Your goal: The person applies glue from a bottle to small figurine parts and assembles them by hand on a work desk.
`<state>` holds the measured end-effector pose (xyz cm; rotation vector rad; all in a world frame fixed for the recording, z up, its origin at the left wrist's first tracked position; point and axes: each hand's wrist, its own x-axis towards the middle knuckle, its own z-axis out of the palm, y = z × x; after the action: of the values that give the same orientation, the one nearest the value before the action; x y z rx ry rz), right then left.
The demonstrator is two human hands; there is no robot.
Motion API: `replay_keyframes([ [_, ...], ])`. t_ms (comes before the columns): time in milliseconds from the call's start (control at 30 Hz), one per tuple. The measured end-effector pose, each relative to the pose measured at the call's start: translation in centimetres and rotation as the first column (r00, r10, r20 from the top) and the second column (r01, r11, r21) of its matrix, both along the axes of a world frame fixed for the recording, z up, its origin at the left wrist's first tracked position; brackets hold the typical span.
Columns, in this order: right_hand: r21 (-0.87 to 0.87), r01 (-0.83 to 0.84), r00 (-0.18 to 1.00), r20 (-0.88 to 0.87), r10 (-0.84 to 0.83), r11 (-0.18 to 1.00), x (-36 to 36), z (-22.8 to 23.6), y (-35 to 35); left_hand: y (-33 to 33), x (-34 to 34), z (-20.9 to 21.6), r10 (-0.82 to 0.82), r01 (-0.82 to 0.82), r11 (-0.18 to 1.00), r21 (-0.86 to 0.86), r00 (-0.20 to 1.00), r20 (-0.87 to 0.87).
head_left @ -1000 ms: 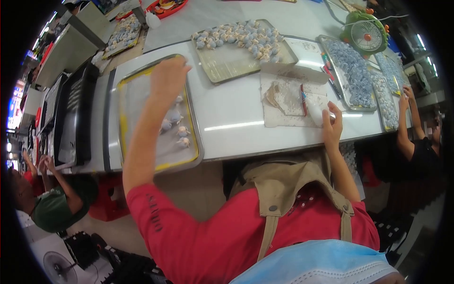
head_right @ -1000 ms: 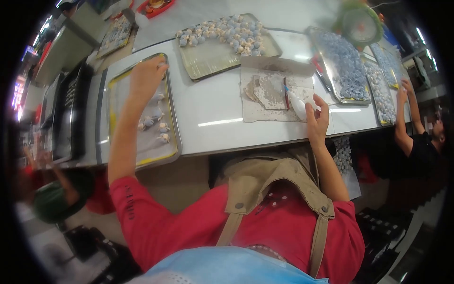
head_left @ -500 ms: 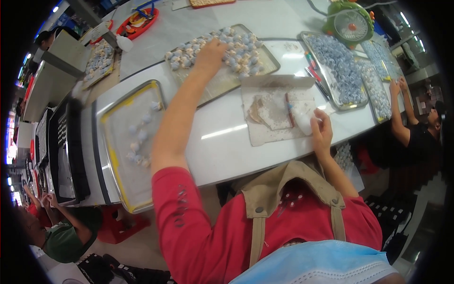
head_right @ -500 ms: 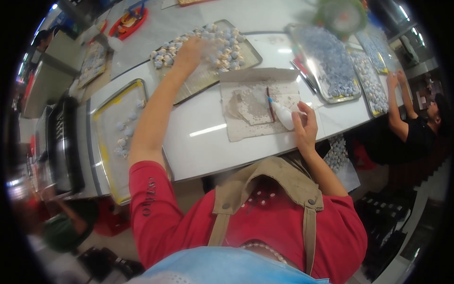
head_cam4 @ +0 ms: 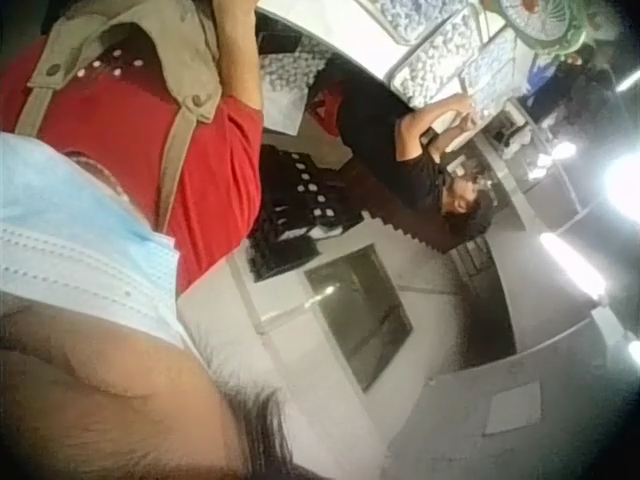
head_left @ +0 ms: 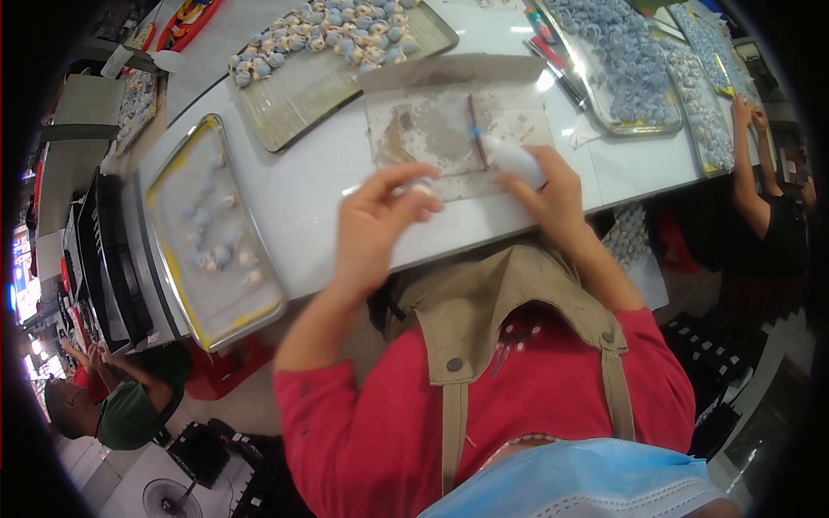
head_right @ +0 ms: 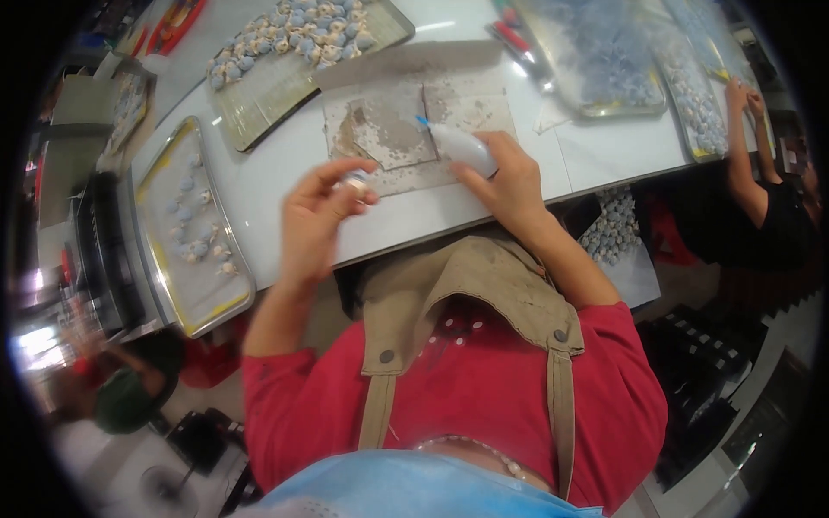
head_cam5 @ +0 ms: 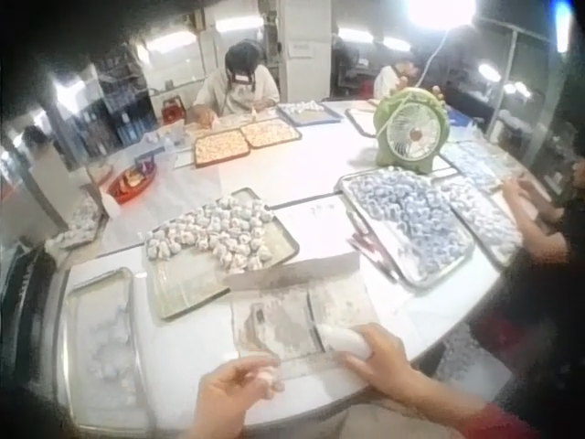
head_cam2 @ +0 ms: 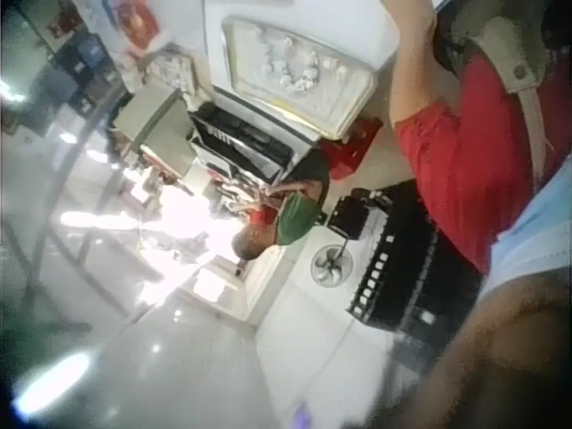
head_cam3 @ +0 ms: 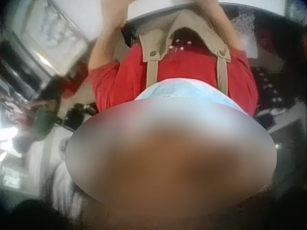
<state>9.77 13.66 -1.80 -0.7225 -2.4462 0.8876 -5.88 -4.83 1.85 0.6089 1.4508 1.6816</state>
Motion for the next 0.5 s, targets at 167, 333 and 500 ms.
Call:
replay_keyframes([
  [167,-0.553,-0.045,0.982,-0.178,-0.065,0.832,2.6,1.3,0.7,1.3,6.5,-3.1,0.136,-0.164,0.986,0.035,0.905,0.403],
  [333,-0.584,-0.157,0.951,-0.307,-0.037,0.796,5.6,2.8,0.8,2.0,8.5,-2.7,0.163,-0.18,0.983,0.018,0.925,0.344],
  [500,-0.33,-0.139,0.941,-0.338,0.021,0.934,6.5,3.3,0.5,1.5,9.1,-2.6,0.118,-0.111,0.993,-0.044,0.964,0.24],
])
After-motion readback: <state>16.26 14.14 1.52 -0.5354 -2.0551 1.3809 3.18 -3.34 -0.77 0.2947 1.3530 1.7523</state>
